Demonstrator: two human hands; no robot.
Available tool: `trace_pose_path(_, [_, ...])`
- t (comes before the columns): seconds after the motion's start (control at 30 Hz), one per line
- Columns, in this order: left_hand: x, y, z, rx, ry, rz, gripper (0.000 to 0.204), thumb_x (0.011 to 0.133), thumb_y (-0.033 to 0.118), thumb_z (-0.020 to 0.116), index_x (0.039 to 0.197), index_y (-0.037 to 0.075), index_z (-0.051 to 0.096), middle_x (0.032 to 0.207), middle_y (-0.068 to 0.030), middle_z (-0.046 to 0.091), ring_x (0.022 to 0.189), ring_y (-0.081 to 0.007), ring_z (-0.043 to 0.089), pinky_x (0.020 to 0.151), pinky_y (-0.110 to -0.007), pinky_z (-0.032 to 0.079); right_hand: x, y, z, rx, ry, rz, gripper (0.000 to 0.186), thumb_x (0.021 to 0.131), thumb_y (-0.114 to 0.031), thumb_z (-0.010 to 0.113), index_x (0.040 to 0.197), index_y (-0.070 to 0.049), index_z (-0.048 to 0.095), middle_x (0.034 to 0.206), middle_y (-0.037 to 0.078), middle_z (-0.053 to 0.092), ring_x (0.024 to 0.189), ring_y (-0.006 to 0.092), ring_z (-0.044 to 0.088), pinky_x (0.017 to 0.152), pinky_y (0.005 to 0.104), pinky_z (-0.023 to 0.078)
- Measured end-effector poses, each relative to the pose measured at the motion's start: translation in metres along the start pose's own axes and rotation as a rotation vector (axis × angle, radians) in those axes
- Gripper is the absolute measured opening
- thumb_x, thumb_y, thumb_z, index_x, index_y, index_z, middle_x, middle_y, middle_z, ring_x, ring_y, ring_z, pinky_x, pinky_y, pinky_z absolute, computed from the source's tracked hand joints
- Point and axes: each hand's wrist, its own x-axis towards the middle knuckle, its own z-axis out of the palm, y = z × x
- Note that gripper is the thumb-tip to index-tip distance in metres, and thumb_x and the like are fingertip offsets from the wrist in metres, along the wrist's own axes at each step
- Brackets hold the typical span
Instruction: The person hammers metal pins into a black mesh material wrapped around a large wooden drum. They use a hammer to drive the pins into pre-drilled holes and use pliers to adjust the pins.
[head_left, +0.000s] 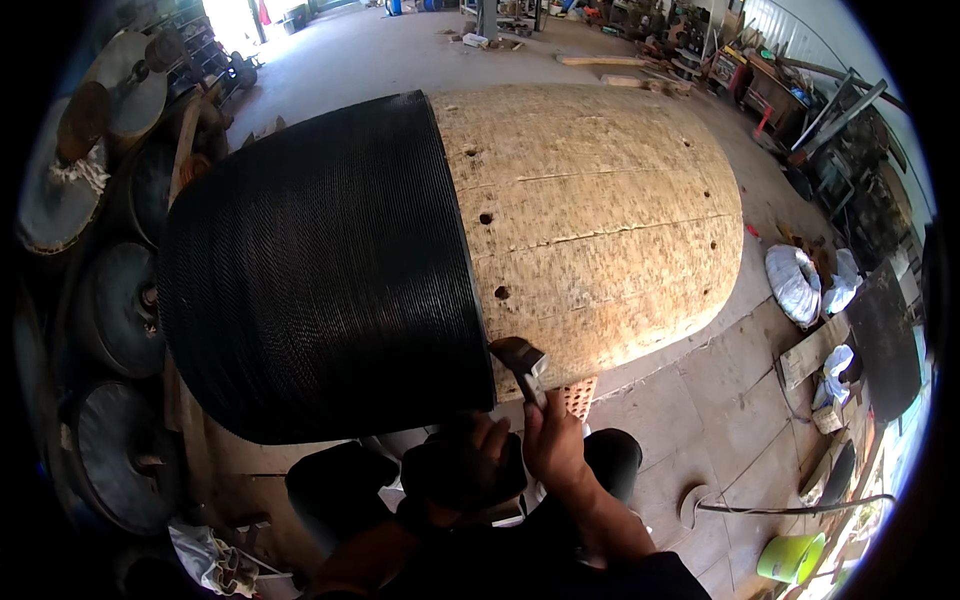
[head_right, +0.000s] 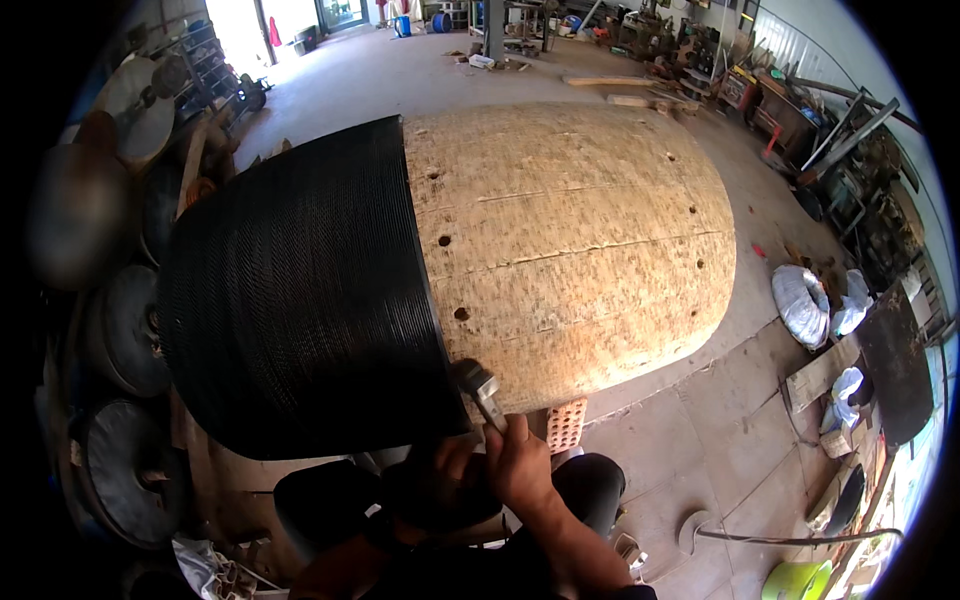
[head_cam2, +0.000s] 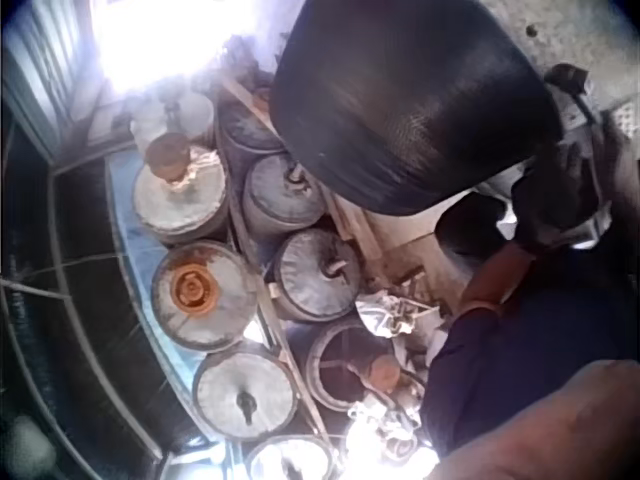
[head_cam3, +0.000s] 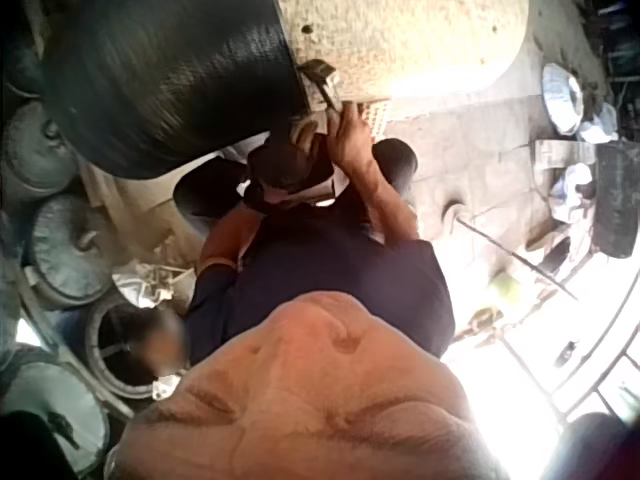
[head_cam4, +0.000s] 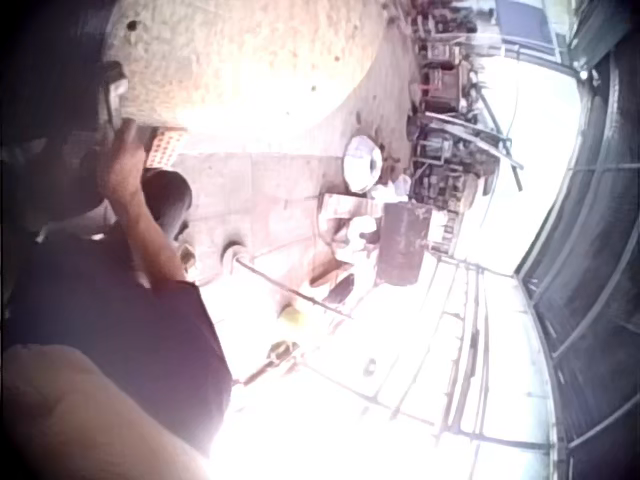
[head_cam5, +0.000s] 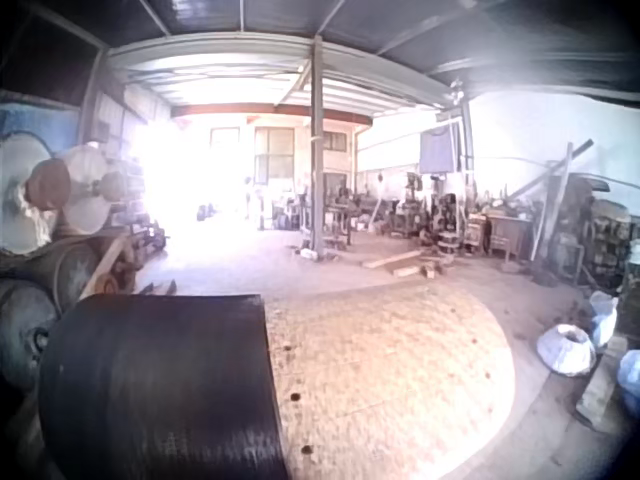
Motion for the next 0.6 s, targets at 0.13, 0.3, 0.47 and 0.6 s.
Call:
trace_pose_path(0.13, [-0.052,-0.015,0.046,0.086,-0.275,0.078,0.033,0.092,0.024,0.062,0.113,-0.001,0.063,0.102,-0.0169,0.064,0.098,-0.0306,0.063,0.084,-0.042,0.052,-0.014,0.003,-0.001,0.234,0.047,-0.027,0.028,0.103,-0.024,0.049,0.097,0.004,0.052,0.070,0.017,0.060,0.060,0.0308,0.062,0.053,0.0402,0.046])
trace_pose_path(0.3, [-0.055,-0.017,0.053,0.084,-0.474,0.125,0.025,0.094,0.020,0.058,0.106,0.000,0.067,0.102,-0.0159,0.067,0.098,-0.0295,0.064,0.086,-0.042,0.051,-0.008,0.017,0.016,0.077,0.275,-0.302,0.023,0.101,-0.016,0.052,0.098,0.006,0.057,0.070,0.019,0.059,0.058,0.0334,0.059,0.054,0.0415,0.047])
trace_pose_path(0.47, [-0.126,-0.020,0.158,-0.793,0.084,-0.479,0.028,0.097,0.023,0.052,0.111,0.002,0.066,0.105,-0.0156,0.065,0.100,-0.0298,0.063,0.087,-0.041,0.052,-0.013,-0.012,0.003,0.174,0.070,-0.161,0.021,0.101,-0.012,0.047,0.102,0.007,0.056,0.066,0.016,0.056,0.054,0.0297,0.054,0.050,0.0404,0.042])
trace_pose_path(0.6, [-0.062,-0.023,0.091,0.116,-0.580,0.099,0.024,0.094,0.019,0.053,0.104,0.001,0.068,0.100,-0.0184,0.066,0.100,-0.0290,0.064,0.088,-0.040,0.051,-0.022,0.005,0.010,0.624,0.609,-0.336,0.038,0.103,-0.027,0.036,0.088,0.001,0.056,0.073,0.010,0.057,0.061,0.0158,0.052,0.053,0.0292,0.044])
